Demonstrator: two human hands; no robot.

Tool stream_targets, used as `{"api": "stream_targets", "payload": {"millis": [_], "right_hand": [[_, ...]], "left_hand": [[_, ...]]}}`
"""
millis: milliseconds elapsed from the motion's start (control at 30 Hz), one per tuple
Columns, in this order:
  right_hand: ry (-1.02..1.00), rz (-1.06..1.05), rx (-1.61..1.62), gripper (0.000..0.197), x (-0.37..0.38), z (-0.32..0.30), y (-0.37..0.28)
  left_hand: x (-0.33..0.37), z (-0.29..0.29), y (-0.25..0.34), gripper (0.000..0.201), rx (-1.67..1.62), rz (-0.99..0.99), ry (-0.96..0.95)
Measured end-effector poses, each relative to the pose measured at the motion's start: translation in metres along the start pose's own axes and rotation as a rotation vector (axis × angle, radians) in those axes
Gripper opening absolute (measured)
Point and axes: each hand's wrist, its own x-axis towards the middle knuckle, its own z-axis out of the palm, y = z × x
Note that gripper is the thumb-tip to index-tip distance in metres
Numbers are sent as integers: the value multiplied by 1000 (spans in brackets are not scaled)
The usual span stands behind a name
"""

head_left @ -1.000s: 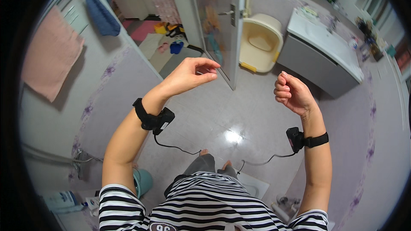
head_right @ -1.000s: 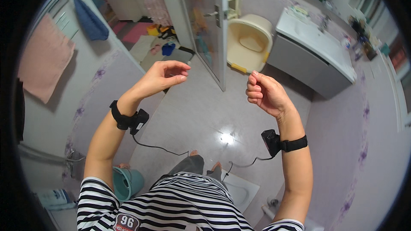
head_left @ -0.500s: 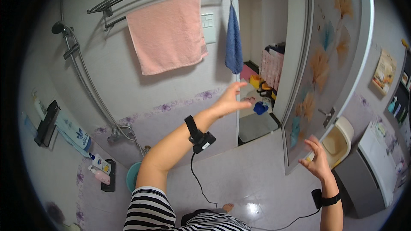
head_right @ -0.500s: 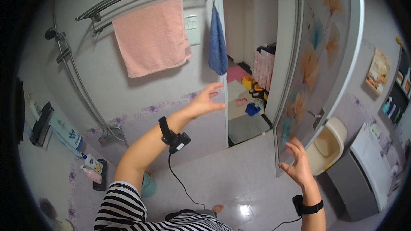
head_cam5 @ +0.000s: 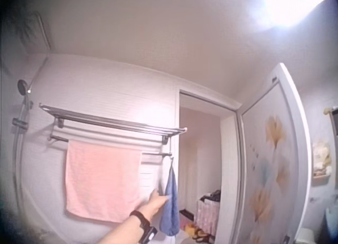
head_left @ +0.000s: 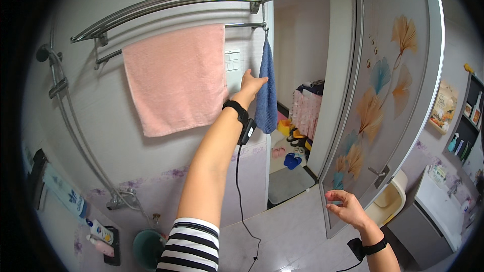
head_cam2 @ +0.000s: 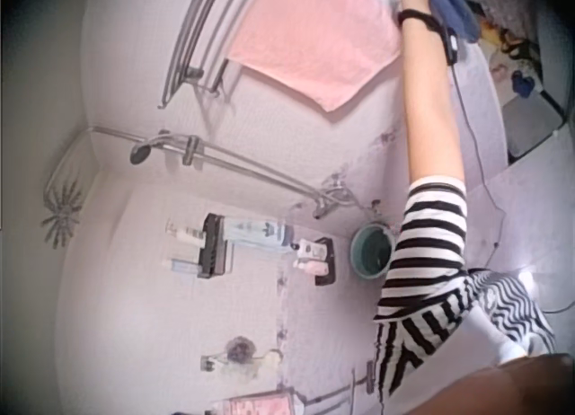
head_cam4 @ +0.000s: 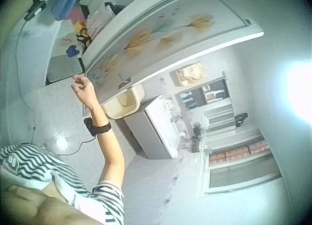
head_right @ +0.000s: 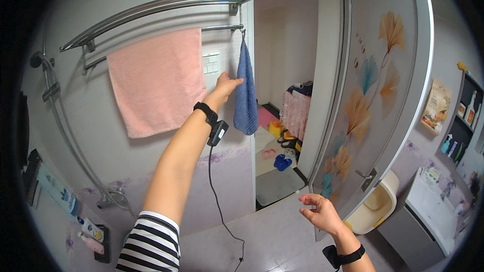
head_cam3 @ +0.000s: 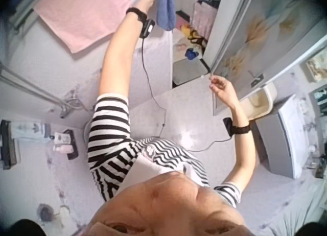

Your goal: The person rinses a small blue cloth in a sink, hangs it up, then uses another blue cloth to wipe a mirror, the sink edge, and several containers in the bathroom.

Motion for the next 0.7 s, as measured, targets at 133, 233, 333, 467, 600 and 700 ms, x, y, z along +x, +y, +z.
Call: {"api": "stream_targets", "payload": {"millis": [133,233,333,467,600,700], "right_hand": [[91,-56,13,32,22,-4,-10],[113,-49,8,32,35,-12,-14],[59,11,63,27,39,-10,-11],[44,95,16,24,42,-6,-5],[125,129,106,23,32,-14,8],[244,27,135,33,24,-22,32]], "left_hand": [[43,22,-12,87,69,44,4],[49,38,-5,46,221,49,51],[63,41,22,33,69,393,303],[74,41,89,35,-84,598,236],[60,85,140,36,-118,796,-96],[21,133,148,34,-50,644,-583]]}}
